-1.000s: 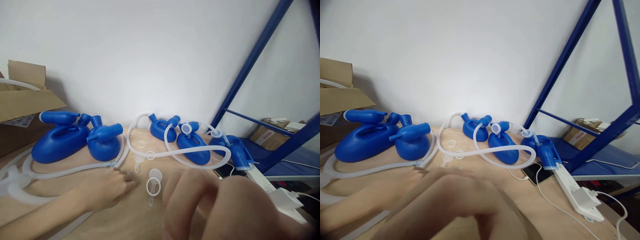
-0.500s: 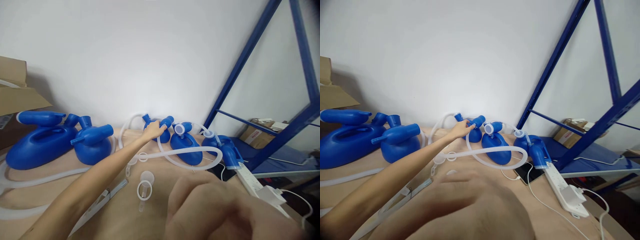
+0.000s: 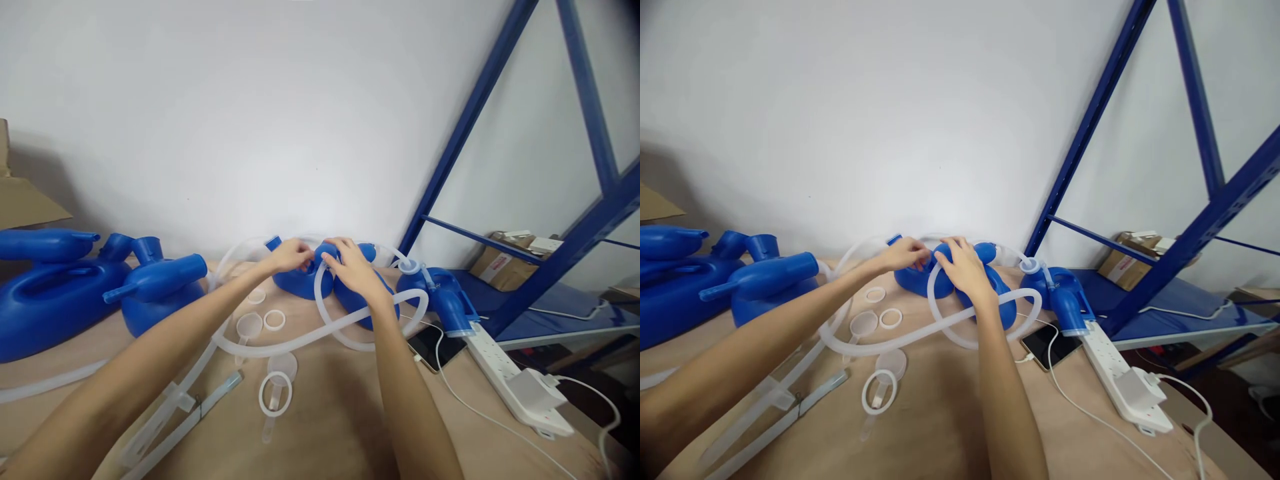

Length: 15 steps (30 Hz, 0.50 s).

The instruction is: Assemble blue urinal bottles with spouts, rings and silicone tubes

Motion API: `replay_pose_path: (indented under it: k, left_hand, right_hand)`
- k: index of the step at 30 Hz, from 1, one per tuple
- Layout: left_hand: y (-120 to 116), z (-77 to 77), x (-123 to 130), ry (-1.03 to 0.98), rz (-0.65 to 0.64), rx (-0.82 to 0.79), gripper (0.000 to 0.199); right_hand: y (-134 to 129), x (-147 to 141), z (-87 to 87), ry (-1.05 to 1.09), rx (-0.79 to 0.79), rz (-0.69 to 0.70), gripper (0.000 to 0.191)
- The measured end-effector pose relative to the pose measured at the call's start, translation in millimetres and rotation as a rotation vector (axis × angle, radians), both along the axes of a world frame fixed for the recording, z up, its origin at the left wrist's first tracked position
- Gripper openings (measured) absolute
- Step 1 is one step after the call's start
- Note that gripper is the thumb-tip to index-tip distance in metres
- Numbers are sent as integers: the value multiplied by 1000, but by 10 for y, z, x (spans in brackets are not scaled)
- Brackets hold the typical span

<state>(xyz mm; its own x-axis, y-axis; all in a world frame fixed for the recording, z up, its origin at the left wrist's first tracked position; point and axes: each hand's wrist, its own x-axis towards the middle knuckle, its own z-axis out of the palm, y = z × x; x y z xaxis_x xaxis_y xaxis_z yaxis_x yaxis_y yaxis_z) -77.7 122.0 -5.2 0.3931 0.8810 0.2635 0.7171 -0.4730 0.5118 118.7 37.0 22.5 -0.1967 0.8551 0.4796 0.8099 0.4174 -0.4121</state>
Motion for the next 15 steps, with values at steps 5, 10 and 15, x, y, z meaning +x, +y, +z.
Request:
replay_pose_path:
  k: [5, 10, 15]
  left_hand:
    - [388, -26, -456, 344, -20, 252, 45]
    - [863, -25, -546, 607, -143, 324, 28]
    - [1082, 23, -545, 732, -267, 352, 18]
  right_hand:
    - [151, 13, -238, -41, -152, -58, 68]
    - [194, -24, -275, 122, -282, -88, 87]
    - [472, 119, -524, 274, -255, -141, 70]
